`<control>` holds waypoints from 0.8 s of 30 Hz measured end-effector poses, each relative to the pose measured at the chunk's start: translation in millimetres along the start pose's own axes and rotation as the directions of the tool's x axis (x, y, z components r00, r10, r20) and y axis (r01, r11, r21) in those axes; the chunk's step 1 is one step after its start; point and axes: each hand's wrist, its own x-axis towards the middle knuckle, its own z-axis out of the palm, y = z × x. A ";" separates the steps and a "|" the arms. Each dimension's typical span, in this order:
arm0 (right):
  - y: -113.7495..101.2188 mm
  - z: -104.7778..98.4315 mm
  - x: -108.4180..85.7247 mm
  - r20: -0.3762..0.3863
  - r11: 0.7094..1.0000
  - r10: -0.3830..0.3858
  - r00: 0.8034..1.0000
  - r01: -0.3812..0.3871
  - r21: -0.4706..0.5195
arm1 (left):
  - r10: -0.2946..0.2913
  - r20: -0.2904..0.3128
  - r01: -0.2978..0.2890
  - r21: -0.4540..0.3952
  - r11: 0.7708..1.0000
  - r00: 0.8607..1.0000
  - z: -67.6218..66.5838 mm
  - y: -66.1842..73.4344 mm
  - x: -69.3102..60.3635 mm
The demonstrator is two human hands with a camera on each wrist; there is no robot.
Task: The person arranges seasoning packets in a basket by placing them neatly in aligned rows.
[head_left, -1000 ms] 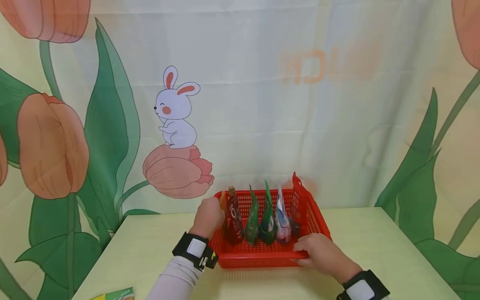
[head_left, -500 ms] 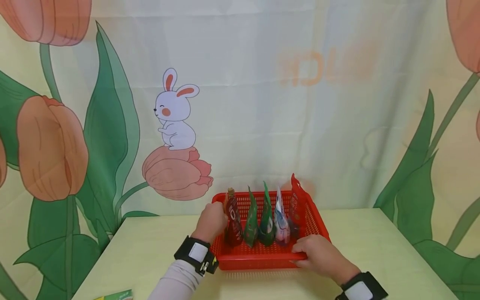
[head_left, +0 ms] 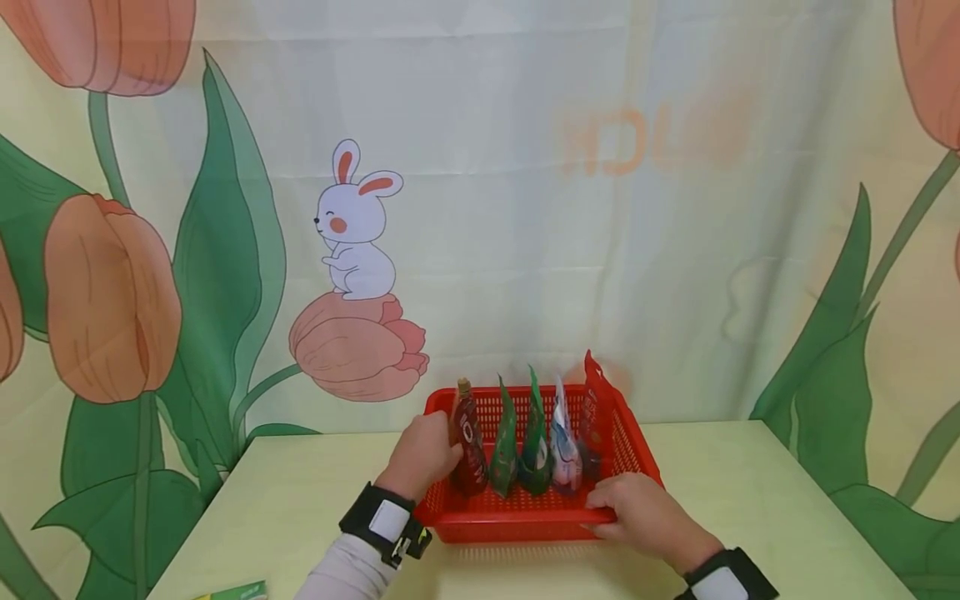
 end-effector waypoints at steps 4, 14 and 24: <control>1.5 1.4 1.3 -0.004 1.000 -0.005 1.000 0.005 -0.007 | 0.013 -0.001 -0.013 -0.011 1.000 1.000 -4.1 -3.8 -8.5; 4.3 4.4 3.1 -0.018 1.000 -0.011 1.000 0.011 -0.006 | -0.033 -0.101 0.032 -0.015 0.999 0.994 -11.1 -16.7 -35.0; 3.7 4.5 3.5 -0.028 1.000 -0.019 0.999 0.018 -0.003 | -0.001 -0.260 -0.003 -0.014 1.000 0.966 -3.1 -19.8 -74.9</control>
